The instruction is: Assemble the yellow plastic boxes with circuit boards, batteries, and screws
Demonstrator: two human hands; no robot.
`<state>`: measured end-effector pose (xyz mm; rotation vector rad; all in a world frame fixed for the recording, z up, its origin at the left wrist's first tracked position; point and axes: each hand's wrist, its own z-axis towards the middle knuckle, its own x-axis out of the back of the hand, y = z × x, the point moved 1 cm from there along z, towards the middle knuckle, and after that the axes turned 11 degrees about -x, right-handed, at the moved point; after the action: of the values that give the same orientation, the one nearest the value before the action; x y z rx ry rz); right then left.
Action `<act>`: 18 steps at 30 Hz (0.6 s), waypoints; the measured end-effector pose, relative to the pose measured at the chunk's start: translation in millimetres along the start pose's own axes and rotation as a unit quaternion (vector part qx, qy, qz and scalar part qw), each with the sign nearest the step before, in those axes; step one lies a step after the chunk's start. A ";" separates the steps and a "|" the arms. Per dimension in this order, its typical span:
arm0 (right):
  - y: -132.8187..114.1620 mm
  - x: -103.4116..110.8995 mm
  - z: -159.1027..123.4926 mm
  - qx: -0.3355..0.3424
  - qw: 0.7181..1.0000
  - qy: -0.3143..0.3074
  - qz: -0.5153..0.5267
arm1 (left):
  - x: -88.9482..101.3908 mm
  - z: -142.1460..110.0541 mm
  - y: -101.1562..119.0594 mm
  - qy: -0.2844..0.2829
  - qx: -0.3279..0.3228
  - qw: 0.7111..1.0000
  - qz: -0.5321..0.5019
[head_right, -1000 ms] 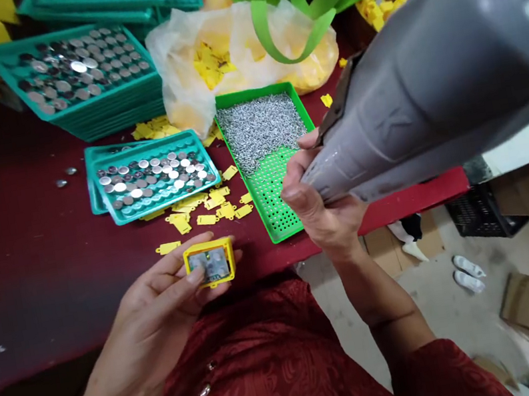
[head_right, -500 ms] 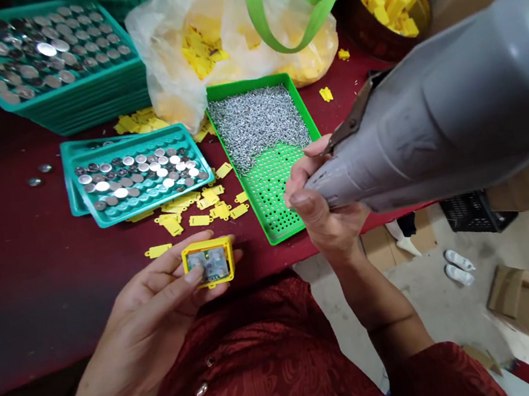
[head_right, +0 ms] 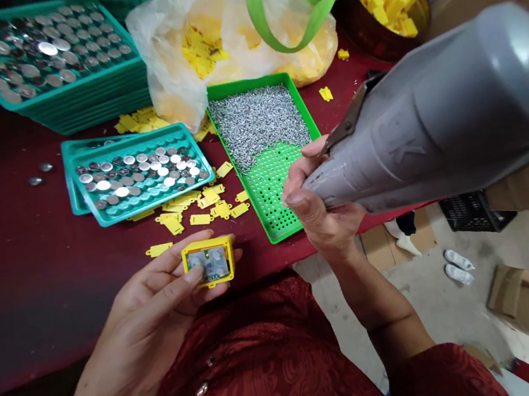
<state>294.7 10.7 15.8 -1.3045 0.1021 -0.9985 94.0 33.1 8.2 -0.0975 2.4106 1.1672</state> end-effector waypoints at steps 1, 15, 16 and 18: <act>-0.1 0.0 -0.3 0.008 1.000 -0.004 0.008 | 0.4 0.2 -0.7 0.000 -0.002 1.000 -0.001; -13.6 2.2 4.6 0.025 0.994 0.029 0.102 | -0.9 0.7 -3.4 0.000 0.008 0.999 -0.033; -19.4 3.4 4.1 0.030 0.993 0.038 0.105 | -1.2 0.8 -4.4 -0.004 0.009 0.999 -0.037; -33.6 6.2 2.9 0.045 0.993 0.024 0.103 | -1.6 1.4 -6.4 -0.018 0.013 0.999 -0.048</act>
<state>281.6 11.2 47.5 -1.1635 0.2211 -0.8491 97.7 29.9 3.5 -0.1797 2.3619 1.0857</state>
